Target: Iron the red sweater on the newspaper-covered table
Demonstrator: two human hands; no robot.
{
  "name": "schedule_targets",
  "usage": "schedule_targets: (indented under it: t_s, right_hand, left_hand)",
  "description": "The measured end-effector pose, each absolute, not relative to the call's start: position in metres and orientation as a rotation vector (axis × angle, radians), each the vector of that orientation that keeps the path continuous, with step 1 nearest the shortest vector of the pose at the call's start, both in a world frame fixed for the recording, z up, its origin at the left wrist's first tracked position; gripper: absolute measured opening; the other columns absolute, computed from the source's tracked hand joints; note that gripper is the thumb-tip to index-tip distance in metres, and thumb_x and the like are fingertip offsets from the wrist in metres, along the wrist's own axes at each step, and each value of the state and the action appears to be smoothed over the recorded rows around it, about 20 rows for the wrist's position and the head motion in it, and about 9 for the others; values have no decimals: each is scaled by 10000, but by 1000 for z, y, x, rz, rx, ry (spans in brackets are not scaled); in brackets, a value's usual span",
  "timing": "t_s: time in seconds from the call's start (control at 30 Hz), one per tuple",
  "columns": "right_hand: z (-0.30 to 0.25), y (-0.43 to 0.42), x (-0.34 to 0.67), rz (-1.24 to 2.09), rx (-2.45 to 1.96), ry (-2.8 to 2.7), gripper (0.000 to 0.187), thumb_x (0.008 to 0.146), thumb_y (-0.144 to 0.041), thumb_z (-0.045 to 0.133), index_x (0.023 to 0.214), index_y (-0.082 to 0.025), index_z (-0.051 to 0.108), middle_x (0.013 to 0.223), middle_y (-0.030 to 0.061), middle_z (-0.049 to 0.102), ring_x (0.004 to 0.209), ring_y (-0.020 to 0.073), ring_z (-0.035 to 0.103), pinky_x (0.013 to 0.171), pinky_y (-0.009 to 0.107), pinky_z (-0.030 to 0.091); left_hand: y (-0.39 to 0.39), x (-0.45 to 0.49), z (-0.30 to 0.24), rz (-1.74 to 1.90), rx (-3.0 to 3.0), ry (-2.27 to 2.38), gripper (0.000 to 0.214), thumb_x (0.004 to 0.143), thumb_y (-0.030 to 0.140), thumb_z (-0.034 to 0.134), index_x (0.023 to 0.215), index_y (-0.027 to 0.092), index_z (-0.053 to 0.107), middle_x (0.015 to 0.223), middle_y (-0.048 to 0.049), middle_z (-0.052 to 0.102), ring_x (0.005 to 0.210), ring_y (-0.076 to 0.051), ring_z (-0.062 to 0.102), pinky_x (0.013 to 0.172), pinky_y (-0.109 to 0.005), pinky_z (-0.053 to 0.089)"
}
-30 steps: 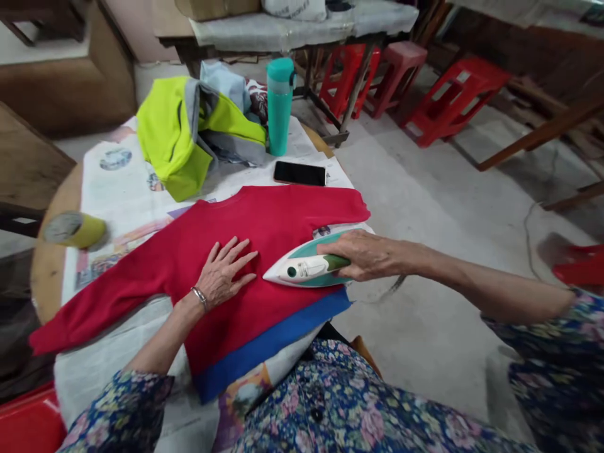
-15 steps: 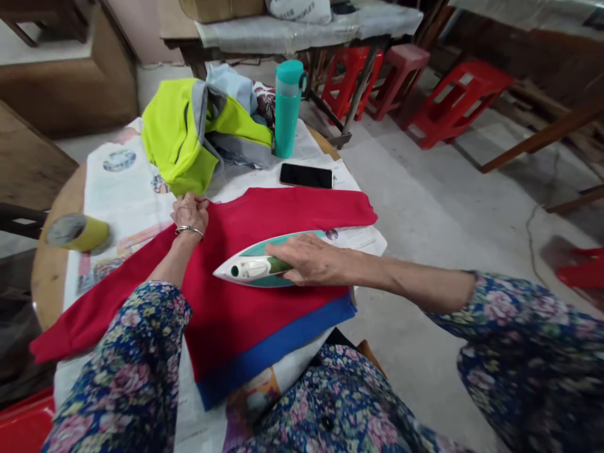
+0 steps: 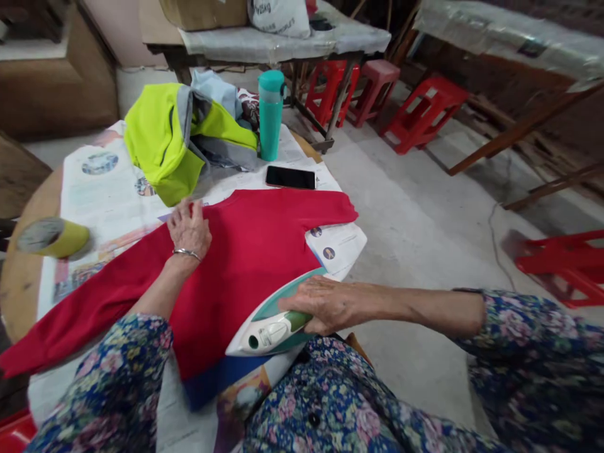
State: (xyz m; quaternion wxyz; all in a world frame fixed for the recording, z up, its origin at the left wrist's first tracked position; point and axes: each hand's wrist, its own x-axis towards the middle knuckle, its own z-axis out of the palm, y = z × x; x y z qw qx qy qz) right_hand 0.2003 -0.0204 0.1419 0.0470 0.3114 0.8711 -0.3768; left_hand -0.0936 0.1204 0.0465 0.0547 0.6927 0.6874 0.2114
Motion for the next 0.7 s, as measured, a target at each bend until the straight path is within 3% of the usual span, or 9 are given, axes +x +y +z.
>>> schedule_targets:
  t_s: [0.13, 0.27, 0.47, 0.57, 0.7]
  right_hand:
    - [145, -25, 230, -1477, 1487, 2370, 212, 815, -238, 848, 961, -234, 695, 841, -2, 692, 784, 182, 622, 689, 275, 466]
    - [150, -23, 257, -1821, 2059, 1992, 287, 810, -344, 835, 797, -227, 573, 671, -28, 604, 557, 140, 545, 524, 262, 429]
    - [159, -7, 249, -2232, 2328, 1796, 284, 881, -333, 787, 843, -246, 519, 569, -43, 592, 474, 135, 568, 438, 234, 470]
    - [156, 9, 229, -2335, 2343, 1804, 265, 942, -342, 754, 853, -242, 525, 575, -32, 620, 466, 137, 587, 417, 227, 478]
    - [138, 21, 212, -2364, 2407, 1738, 273, 1031, -315, 657, 815, -238, 509, 570, -51, 589, 407, 105, 534, 360, 200, 404]
  left_hand:
    - [82, -60, 23, 494, 2415, 1733, 561, 1021, 291, 451, 1565, 232, 576, 1696, -153, 511, 1615, -380, 391, 1316, -716, 205]
    - [59, -17, 6, 368, 2474, 1596, 607, 1039, 378, 457, 1611, 195, 544, 1708, -204, 471, 1638, -393, 358, 1304, -748, 191]
    - [41, -3, 0, 275, 2479, 1638, 916, 963, 640, 556, 1684, 92, 411, 1766, -276, 311, 1663, -462, 256, 1297, -741, 213]
    - [35, -17, -2, 244, 2549, 1560, 933, 952, 625, 559, 1686, 72, 398, 1761, -278, 320, 1661, -451, 268, 1313, -699, 227]
    - [34, -24, -7, 226, 2581, 1570, 810, 986, 443, 499, 1690, 57, 386, 1761, -257, 330, 1661, -416, 288, 1325, -682, 226]
